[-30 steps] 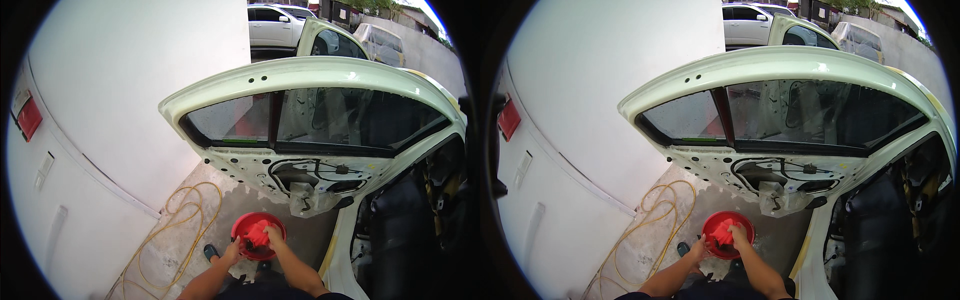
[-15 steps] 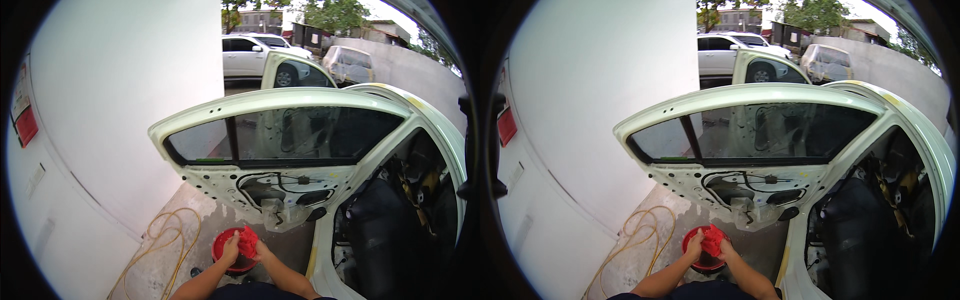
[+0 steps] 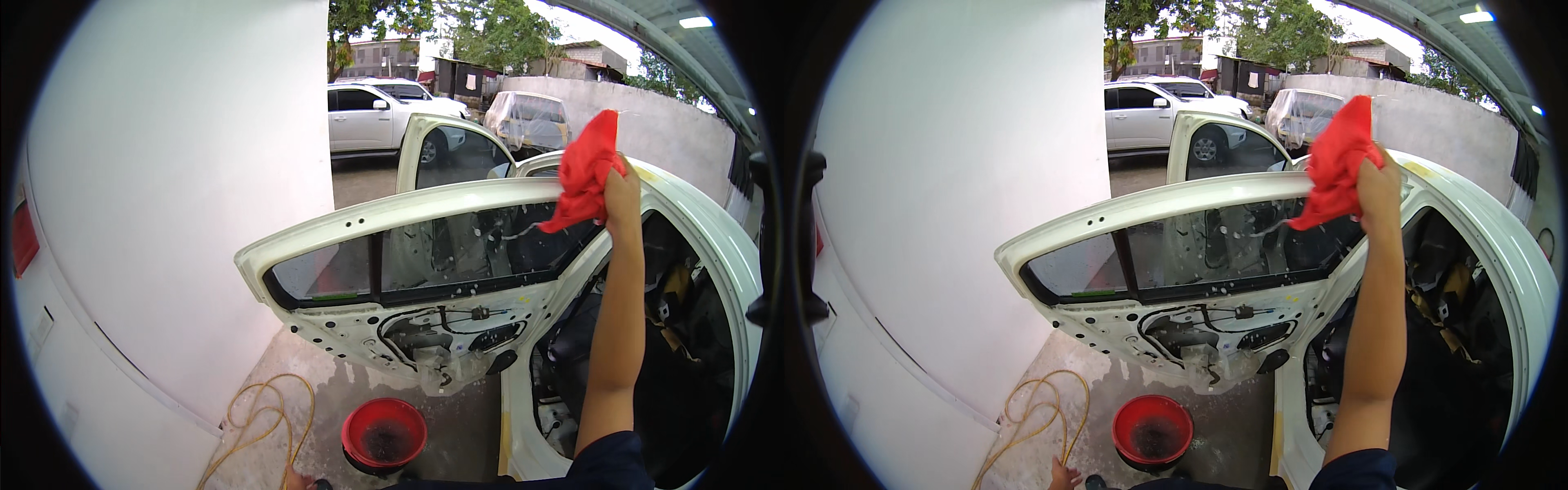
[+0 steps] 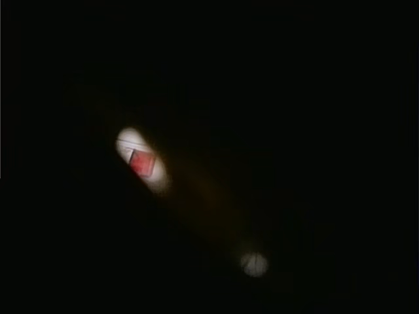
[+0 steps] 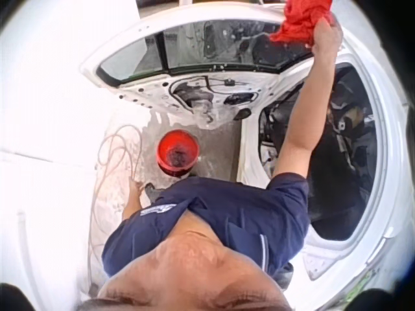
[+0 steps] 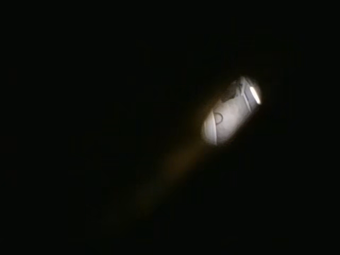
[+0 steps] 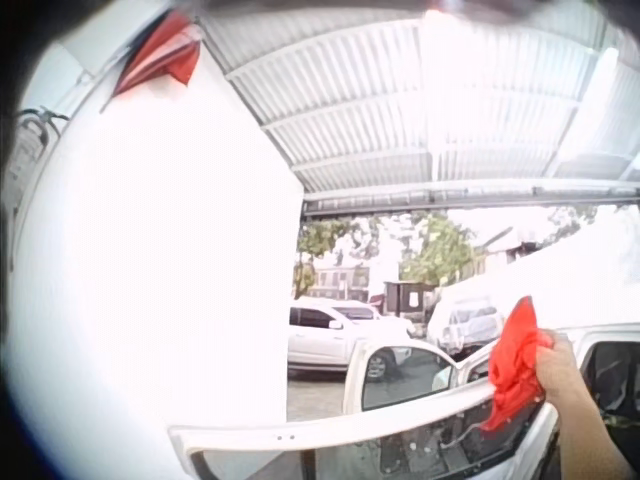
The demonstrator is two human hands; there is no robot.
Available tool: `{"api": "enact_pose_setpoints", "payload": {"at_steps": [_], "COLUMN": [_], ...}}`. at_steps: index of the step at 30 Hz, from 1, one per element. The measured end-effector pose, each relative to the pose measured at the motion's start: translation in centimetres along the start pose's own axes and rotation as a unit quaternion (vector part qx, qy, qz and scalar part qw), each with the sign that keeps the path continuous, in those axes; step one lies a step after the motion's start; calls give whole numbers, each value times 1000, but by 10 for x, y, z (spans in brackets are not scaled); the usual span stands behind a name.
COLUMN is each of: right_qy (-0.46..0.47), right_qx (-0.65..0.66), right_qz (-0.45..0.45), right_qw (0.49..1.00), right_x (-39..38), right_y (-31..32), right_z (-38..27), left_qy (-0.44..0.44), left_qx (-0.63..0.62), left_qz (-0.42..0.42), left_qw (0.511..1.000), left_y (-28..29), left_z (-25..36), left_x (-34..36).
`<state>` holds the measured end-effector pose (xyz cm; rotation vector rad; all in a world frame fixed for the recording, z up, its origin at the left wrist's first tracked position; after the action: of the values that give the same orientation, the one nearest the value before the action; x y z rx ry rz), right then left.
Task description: The person sands the upper edge and side of a white car door using a small sanding block, then wipes the sanded area with a red cloth. The person repeats the sanding and wiping cycle on the same door edge.
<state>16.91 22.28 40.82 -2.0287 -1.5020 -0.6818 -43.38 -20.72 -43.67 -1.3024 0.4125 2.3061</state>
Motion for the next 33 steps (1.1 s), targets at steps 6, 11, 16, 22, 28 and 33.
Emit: {"api": "enact_pose_setpoints", "payload": {"at_steps": [6, 11, 16, 22, 28, 33], "right_qy": [133, 188, 286, 222, 206, -20], "right_qx": [-540, -543, -397, -255, -150, -76], "right_qz": [163, 106, -16, -150, -145, -240], "right_qw": [815, 812, 872, 929, 956, 968], "right_x": [7, -74, -230, -295, -318, -362], "right_y": [-9, -156, -370, -523, -537, -538], "right_z": [18, -22, -48, -6, 1, 23], "left_qy": [37, 21, -19, -72, -116, 7], "left_qx": [79, 96, 114, 58, -121, -250], "left_qz": [35, -11, -81, -206, -418, -505], "left_qw": [996, 995, 990, 974, 893, 826], "left_y": [116, 118, 100, 39, -78, -168], "left_z": [-19, 23, 74, 165, 319, 399], "left_x": [20, 32, 55, 56, -80, -191]}}
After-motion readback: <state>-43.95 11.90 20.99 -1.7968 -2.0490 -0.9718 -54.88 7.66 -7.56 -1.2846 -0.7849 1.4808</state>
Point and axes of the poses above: each hand's wrist, its own x-axis towards the middle knuckle, its own y-axis out of the back of the hand, z = x × y, the point moved 7 cm from there along x, towards the middle knuckle, and after that the axes turned 1 degree about -y, right-handed, at the moved point
